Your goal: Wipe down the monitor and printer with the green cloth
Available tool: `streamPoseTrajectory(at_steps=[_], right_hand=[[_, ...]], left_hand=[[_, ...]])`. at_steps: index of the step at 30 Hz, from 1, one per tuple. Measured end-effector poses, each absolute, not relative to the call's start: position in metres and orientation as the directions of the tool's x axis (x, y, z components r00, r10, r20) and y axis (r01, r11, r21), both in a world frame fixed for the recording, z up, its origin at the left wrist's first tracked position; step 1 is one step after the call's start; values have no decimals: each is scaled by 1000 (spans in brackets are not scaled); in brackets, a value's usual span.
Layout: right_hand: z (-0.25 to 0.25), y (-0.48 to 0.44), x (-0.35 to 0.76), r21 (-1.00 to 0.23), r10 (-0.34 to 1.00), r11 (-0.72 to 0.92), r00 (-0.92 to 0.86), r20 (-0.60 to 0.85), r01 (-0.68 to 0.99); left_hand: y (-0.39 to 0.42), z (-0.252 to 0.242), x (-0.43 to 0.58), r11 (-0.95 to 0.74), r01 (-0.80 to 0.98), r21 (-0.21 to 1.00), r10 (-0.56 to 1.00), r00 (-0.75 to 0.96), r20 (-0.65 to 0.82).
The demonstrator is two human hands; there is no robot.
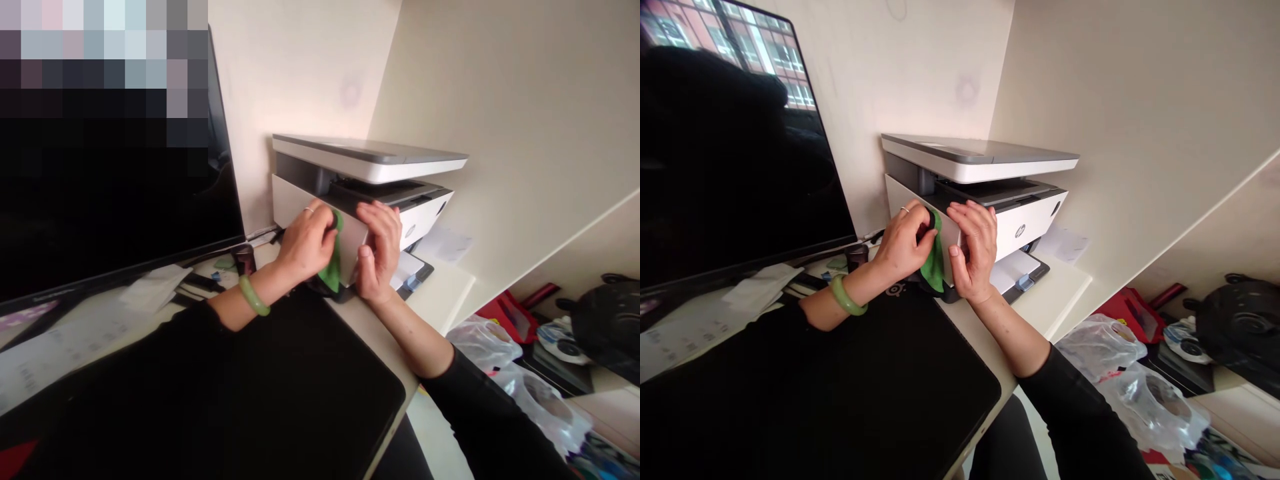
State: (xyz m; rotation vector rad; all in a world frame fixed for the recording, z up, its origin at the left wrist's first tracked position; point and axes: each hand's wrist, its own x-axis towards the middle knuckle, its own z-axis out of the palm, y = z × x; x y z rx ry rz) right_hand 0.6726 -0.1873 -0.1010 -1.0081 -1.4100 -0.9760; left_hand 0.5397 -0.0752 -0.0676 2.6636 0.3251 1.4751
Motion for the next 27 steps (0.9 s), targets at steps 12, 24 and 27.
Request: streamPoseTrajectory(at_steps=[12, 24, 27], right_hand=[[-102, -187, 673, 28, 56, 316, -49, 997, 948], [-101, -187, 672, 21, 53, 326, -41, 998, 945], [-102, -187, 673, 24, 51, 316, -42, 998, 948]], left_hand=[[-74, -70, 541, -970, 150, 191, 241, 488, 839], [-52, -69, 545, -950, 174, 260, 311, 431, 847], [-72, -72, 543, -985, 79, 154, 173, 465, 868]])
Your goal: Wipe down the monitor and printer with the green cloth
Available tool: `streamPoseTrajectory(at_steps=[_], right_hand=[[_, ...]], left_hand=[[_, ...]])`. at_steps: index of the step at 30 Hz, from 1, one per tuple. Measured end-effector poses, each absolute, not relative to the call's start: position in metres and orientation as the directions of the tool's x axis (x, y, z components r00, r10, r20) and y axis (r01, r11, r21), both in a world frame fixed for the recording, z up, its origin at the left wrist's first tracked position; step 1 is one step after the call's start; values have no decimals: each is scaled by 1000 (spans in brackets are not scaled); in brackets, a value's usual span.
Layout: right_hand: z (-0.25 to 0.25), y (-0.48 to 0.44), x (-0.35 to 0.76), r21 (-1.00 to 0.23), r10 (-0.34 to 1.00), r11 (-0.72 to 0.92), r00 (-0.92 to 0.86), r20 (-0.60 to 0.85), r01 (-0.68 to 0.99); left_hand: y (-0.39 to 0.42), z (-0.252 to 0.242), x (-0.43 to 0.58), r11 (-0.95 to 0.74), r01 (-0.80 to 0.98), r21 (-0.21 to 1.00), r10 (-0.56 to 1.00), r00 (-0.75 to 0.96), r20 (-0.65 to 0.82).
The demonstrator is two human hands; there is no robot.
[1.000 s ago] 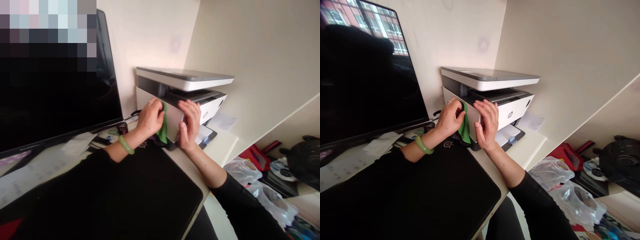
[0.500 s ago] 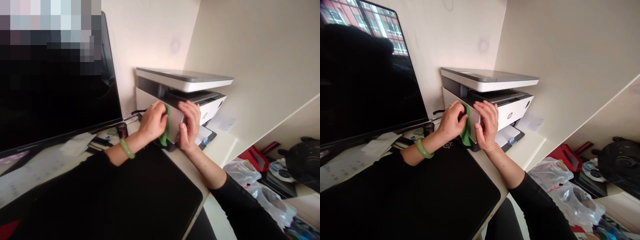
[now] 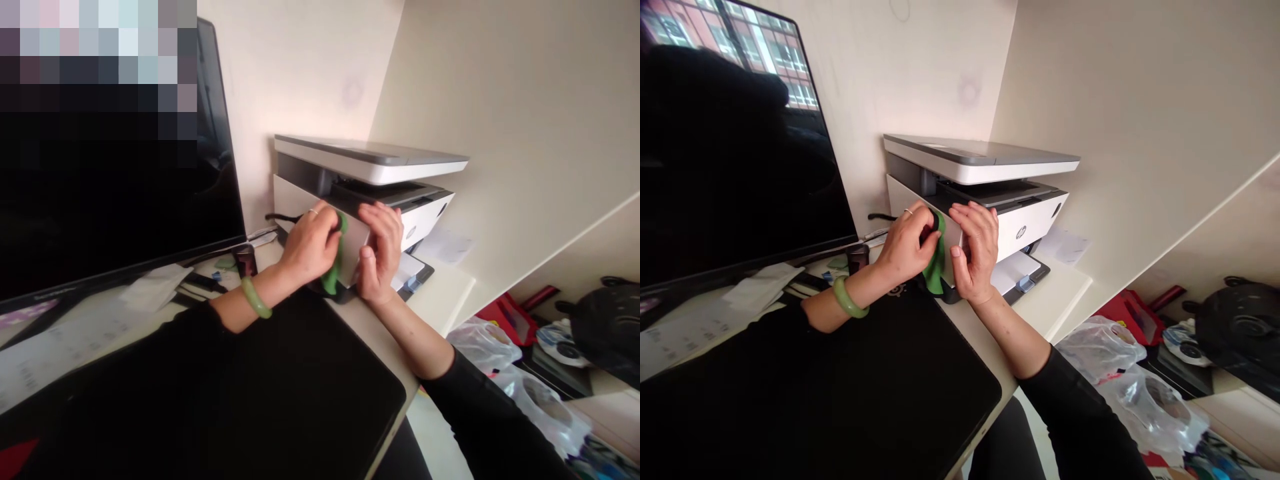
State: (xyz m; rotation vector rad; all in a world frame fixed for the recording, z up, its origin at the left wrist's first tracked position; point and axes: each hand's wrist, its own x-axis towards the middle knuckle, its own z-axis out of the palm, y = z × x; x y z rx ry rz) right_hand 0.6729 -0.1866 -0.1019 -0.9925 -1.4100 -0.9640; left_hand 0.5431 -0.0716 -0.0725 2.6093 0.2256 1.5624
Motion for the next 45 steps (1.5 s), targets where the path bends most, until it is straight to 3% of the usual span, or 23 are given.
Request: streamPoseTrajectory(at_steps=[4, 9, 12, 20, 25, 27, 29, 33, 38, 40, 45], right_hand=[[-102, -187, 672, 20, 52, 298, -37, 998, 954], [-101, -188, 673, 25, 68, 299, -47, 997, 954], [-101, -189, 676, 45, 75, 294, -70, 995, 955], [-101, -189, 681, 79, 87, 268, -106, 991, 960], [-101, -190, 682, 81, 90, 273, -110, 990, 959], [-101, -190, 682, 88, 90, 273, -117, 989, 958], [-101, -190, 682, 91, 92, 273, -120, 988, 958], [-101, -190, 683, 80, 103, 267, -111, 988, 960], [-101, -190, 683, 88, 99, 274, -119, 988, 958], [-101, -190, 682, 85, 96, 275, -115, 989, 958], [-102, -189, 682, 69, 96, 262, -98, 991, 962]], left_hand=[[-61, -69, 545, -975, 76, 210, 221, 456, 862], [-1, -68, 548, -843, 145, 518, 531, 378, 758], [18, -71, 547, -767, 101, 633, 631, 294, 718], [4, -68, 544, -710, -68, 701, 688, 145, 711], [-6, -77, 560, -557, -315, 769, 777, 129, 616], [-11, -86, 566, -526, -408, 746, 755, 180, 630], [-15, -97, 570, -604, -442, 663, 663, 184, 726], [-17, -111, 574, -760, -356, 544, 529, 147, 836], [-15, -104, 572, -656, -288, 698, 694, 133, 708], [-21, -104, 568, -680, -199, 705, 694, 135, 707], [-58, -131, 556, -857, -120, 502, 469, 223, 854]])
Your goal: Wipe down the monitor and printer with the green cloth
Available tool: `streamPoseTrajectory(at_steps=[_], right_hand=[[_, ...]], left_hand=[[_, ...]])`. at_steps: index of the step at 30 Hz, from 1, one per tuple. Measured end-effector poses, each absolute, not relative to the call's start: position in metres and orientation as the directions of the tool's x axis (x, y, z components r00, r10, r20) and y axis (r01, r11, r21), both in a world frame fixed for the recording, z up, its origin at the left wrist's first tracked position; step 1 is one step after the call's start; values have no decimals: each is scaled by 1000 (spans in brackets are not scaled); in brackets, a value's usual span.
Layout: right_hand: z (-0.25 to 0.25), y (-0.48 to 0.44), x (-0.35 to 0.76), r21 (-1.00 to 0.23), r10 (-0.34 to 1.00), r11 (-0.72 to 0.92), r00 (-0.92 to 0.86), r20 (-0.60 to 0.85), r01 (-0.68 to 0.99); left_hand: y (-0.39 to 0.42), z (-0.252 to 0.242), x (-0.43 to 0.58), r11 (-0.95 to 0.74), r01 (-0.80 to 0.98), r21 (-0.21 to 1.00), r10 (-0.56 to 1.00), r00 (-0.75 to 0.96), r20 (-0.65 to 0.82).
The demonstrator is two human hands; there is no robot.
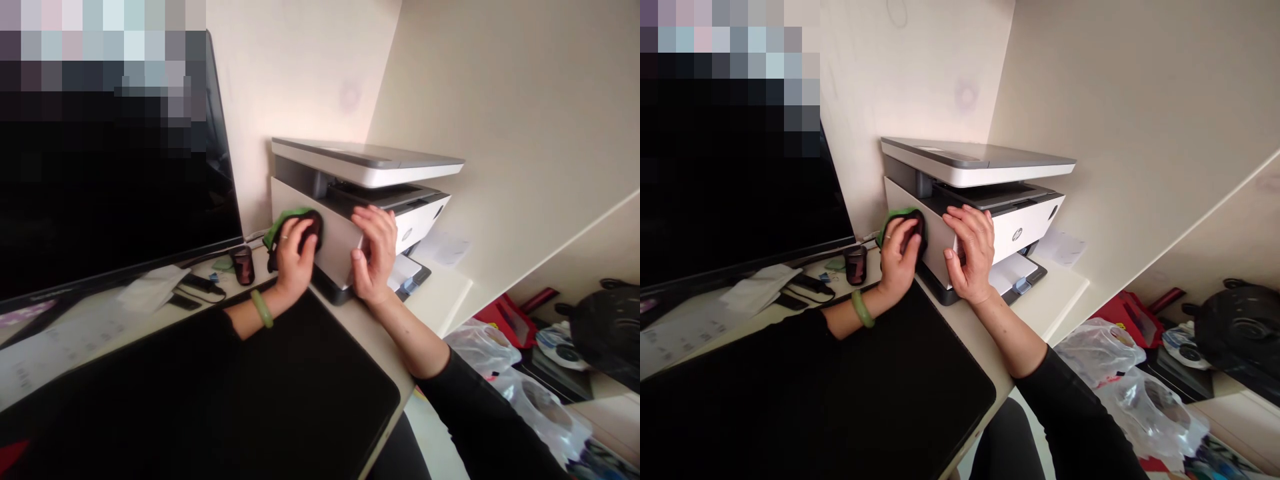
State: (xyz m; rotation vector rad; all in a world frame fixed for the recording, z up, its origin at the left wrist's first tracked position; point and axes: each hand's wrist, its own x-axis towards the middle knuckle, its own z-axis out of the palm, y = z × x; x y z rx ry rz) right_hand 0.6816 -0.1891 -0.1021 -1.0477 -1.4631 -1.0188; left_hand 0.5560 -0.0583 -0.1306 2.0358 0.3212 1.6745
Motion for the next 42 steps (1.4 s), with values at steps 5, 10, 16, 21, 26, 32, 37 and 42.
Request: streamPoseTrajectory(at_steps=[5, 10, 16, 21, 26, 32, 37, 42], right_hand=[[-103, -186, 682, 71, 75, 268, -94, 993, 961], [-103, -185, 681, 58, 61, 314, -81, 995, 948], [-103, -185, 678, 40, 52, 316, -59, 997, 948], [-105, -183, 678, 45, 22, 329, -56, 998, 943], [-104, -187, 678, 32, 58, 330, -54, 997, 944], [-105, -186, 677, 28, 52, 334, -48, 998, 942], [-107, -184, 680, 29, 40, 334, -45, 998, 942], [-107, -183, 681, 24, 35, 343, -38, 999, 939]], left_hand=[[-111, -162, 545, -901, -161, 403, 284, 483, 828], [-111, -154, 541, -936, -214, 280, 112, 572, 812], [-58, -134, 553, -896, -72, 437, 346, 501, 793], [-101, -167, 544, -893, -154, 423, 259, 592, 763], [-86, -153, 544, -916, -153, 371, 205, 616, 761], [-46, -131, 551, -872, -63, 485, 371, 561, 740], [-99, -174, 540, -924, -173, 340, 150, 655, 741], [-81, -151, 543, -931, -158, 329, 141, 676, 723]])
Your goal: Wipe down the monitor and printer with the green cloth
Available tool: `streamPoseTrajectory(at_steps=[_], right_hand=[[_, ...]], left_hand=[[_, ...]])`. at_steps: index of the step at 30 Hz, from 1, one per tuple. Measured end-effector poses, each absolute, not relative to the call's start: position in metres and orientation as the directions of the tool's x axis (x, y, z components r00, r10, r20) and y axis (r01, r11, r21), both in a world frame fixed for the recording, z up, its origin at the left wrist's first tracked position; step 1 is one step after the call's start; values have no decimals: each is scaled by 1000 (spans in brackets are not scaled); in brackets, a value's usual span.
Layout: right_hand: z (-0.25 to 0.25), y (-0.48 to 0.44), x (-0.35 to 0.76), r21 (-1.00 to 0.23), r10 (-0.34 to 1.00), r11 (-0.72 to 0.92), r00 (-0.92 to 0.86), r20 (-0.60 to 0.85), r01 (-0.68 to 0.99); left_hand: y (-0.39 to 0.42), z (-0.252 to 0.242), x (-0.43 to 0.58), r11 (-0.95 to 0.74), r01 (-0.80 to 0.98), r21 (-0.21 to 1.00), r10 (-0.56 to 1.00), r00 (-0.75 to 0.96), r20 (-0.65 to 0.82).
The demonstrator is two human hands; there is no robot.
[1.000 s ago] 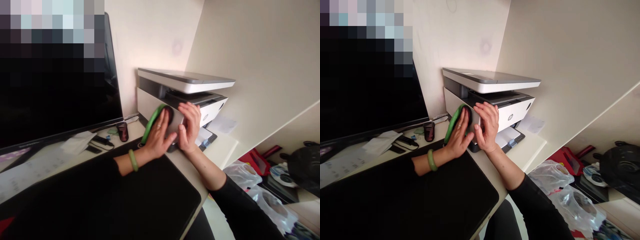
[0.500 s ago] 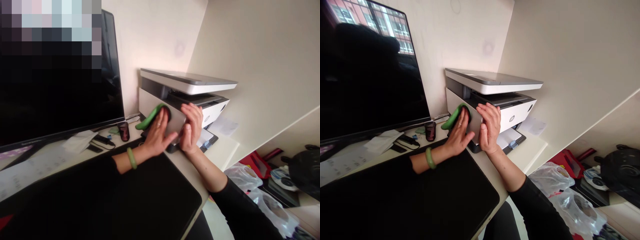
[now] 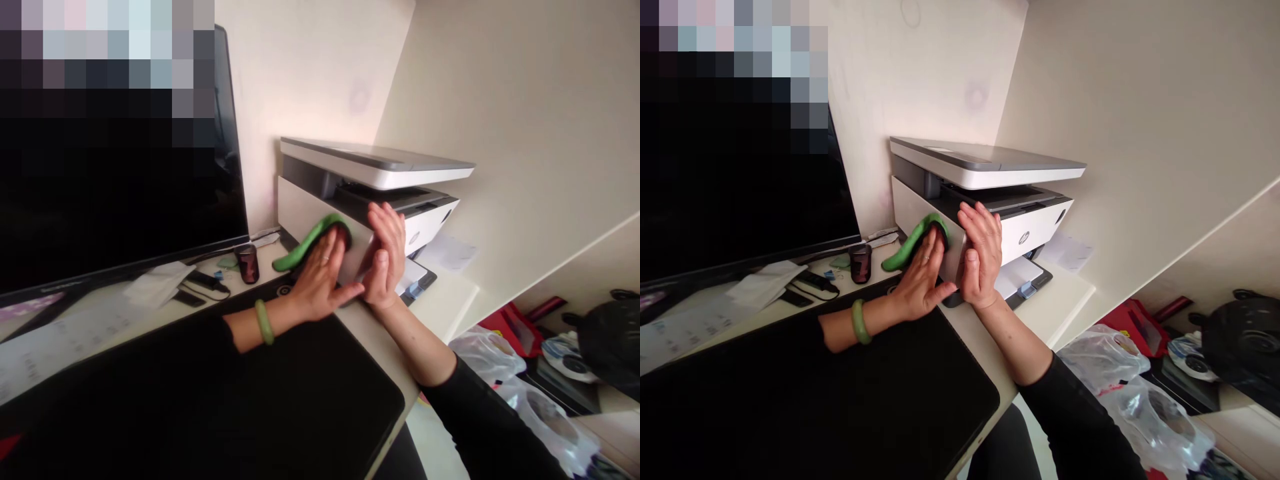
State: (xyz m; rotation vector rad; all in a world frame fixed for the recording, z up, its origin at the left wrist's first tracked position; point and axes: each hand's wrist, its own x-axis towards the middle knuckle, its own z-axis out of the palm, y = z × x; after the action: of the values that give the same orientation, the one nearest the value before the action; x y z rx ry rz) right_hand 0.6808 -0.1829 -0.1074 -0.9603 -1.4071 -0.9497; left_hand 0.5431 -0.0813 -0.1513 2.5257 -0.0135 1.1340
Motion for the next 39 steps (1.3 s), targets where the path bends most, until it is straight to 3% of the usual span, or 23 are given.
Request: streamPoseTrajectory(at_steps=[4, 7, 9, 13, 16, 24, 29, 31, 36, 39], right_hand=[[-108, -182, 681, 21, 37, 335, -36, 999, 942], [-108, -180, 681, 32, 25, 341, -43, 999, 939], [-108, -180, 681, 42, 12, 354, -50, 999, 934], [-109, -181, 682, 38, 15, 361, -47, 999, 932], [-109, -182, 683, 31, 19, 363, -40, 999, 931], [-112, -178, 682, 14, 28, 352, -25, 999, 936], [-112, -178, 681, 26, 37, 339, -41, 998, 941], [-112, -178, 681, 32, 36, 343, -47, 998, 939], [-114, -179, 683, 19, 50, 355, -39, 998, 935], [-114, -179, 684, 13, 67, 359, -39, 997, 933]], left_hand=[[-34, -112, 554, -891, -67, 449, 326, 594, 735], [-33, -116, 555, -876, -44, 479, 373, 567, 734], [-51, -134, 551, -898, -80, 432, 305, 596, 743], [-90, -168, 542, -947, -215, 238, 24, 692, 722], [-93, -163, 540, -953, -212, 215, -11, 735, 678], [-18, -112, 565, -882, -105, 459, 318, 584, 747], [17, -114, 574, -730, -51, 682, 553, 542, 633], [4, -128, 569, -697, -19, 717, 586, 561, 585], [-50, -163, 558, -813, -53, 580, 429, 619, 658], [-39, -152, 563, -832, -63, 551, 407, 605, 684]])
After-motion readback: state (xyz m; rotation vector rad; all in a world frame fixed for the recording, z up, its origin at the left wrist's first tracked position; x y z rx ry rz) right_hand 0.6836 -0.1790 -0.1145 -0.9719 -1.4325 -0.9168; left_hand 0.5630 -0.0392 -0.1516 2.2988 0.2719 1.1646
